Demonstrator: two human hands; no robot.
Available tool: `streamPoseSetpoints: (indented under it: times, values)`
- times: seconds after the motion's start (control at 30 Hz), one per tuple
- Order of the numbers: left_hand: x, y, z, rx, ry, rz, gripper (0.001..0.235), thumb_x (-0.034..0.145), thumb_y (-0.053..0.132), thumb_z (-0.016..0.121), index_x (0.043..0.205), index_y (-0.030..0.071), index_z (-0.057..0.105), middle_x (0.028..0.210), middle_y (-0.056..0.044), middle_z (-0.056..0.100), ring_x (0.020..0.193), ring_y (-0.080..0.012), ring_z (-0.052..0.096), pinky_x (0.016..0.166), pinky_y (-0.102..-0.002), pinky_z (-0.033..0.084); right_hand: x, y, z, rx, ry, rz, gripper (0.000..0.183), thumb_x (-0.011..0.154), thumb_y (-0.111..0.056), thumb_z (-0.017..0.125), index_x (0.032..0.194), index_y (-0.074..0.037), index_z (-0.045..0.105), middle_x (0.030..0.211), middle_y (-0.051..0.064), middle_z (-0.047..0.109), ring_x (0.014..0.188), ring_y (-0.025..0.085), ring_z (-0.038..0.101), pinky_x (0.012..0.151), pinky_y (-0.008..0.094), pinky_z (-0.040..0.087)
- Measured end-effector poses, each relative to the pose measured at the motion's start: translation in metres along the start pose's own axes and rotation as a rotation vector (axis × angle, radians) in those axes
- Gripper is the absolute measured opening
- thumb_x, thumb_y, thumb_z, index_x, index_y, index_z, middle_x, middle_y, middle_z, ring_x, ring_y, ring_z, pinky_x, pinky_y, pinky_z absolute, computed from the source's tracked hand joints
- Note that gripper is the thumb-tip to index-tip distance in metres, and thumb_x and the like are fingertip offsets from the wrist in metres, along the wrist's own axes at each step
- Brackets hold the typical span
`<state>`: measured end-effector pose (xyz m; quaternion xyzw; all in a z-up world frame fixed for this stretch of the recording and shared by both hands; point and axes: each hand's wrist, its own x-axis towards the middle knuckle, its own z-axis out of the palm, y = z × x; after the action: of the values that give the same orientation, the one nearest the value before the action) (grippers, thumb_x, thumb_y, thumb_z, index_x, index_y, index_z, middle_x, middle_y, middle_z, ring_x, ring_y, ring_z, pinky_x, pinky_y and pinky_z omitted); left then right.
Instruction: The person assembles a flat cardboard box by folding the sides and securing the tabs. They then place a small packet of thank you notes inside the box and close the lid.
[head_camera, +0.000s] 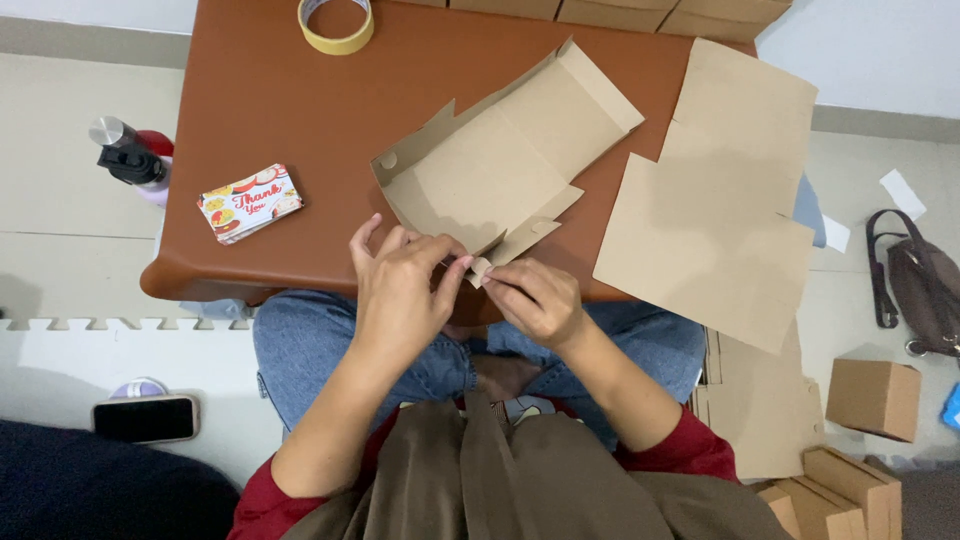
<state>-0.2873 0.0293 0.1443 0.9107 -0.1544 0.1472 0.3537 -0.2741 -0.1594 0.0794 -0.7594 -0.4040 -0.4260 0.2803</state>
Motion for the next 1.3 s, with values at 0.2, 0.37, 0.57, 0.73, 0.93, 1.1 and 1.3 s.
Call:
streamPoseSetpoints:
  times: [0.2,0.37,0.57,0.73,0.93,1.1,1.3]
  values:
    - [0.005,-0.003,-0.002,-0.045,-0.079,-0.049,0.002,0.086,0.016,0.074,0.086,0.016,0.073,0.073,-0.002,0.072,0.084,-0.0226,0.064,0.109,-0.056,0.022,0.000,0.006,0.007,-0.036,0.147,-0.134,0.019,0.090,0.001,0.072,0.072,-0.004,0.071,0.081,0.012,0.073,0.061,0.025,0.069,0.055,0.031,0.059]
    - [0.011,-0.001,0.000,-0.009,-0.116,-0.059,0.003,0.085,0.016,0.074,0.085,0.015,0.072,0.073,-0.003,0.072,0.084,-0.0223,0.063,0.108,-0.056,0.022,-0.007,0.007,0.012,-0.050,0.169,-0.160,0.018,0.084,0.004,0.075,0.069,-0.005,0.071,0.079,0.011,0.073,0.060,0.024,0.069,0.054,0.030,0.060]
    - [0.014,0.000,0.003,-0.003,-0.156,-0.082,0.007,0.090,0.017,0.071,0.085,0.012,0.070,0.072,-0.006,0.072,0.087,-0.0242,0.064,0.109,-0.057,0.021,0.000,0.007,0.012,-0.023,0.161,-0.113,0.019,0.086,0.003,0.074,0.069,-0.002,0.068,0.077,0.012,0.070,0.060,0.025,0.069,0.052,0.031,0.058]
    - [0.014,-0.004,0.008,-0.003,-0.156,-0.100,0.010,0.093,0.019,0.069,0.086,0.012,0.070,0.073,-0.006,0.071,0.088,-0.0244,0.064,0.109,-0.056,0.021,0.004,0.006,0.009,-0.023,0.157,-0.116,0.020,0.087,0.002,0.074,0.069,-0.003,0.068,0.077,0.011,0.070,0.061,0.023,0.069,0.052,0.029,0.057]
    - [0.014,-0.004,0.010,0.012,-0.155,-0.115,0.013,0.096,0.019,0.066,0.087,0.011,0.070,0.070,-0.007,0.070,0.088,-0.0243,0.064,0.108,-0.055,0.021,0.007,0.007,0.006,0.007,0.147,-0.097,0.020,0.087,0.003,0.074,0.069,-0.002,0.068,0.077,0.011,0.070,0.060,0.024,0.068,0.052,0.029,0.057]
    - [0.013,-0.005,0.013,0.016,-0.142,-0.130,0.014,0.097,0.019,0.066,0.087,0.010,0.070,0.069,-0.007,0.070,0.088,-0.0235,0.065,0.108,-0.054,0.021,0.005,0.007,0.007,0.005,0.129,-0.103,0.020,0.089,0.000,0.073,0.070,-0.003,0.068,0.079,0.011,0.071,0.061,0.025,0.069,0.053,0.029,0.057]
    - [0.012,-0.009,0.016,0.000,-0.142,-0.123,0.012,0.097,0.017,0.065,0.090,0.009,0.070,0.071,-0.009,0.070,0.091,-0.0245,0.064,0.109,-0.056,0.021,0.011,0.007,0.007,-0.030,0.120,-0.112,0.019,0.087,0.001,0.075,0.070,-0.003,0.068,0.074,0.010,0.068,0.059,0.023,0.067,0.051,0.028,0.056]
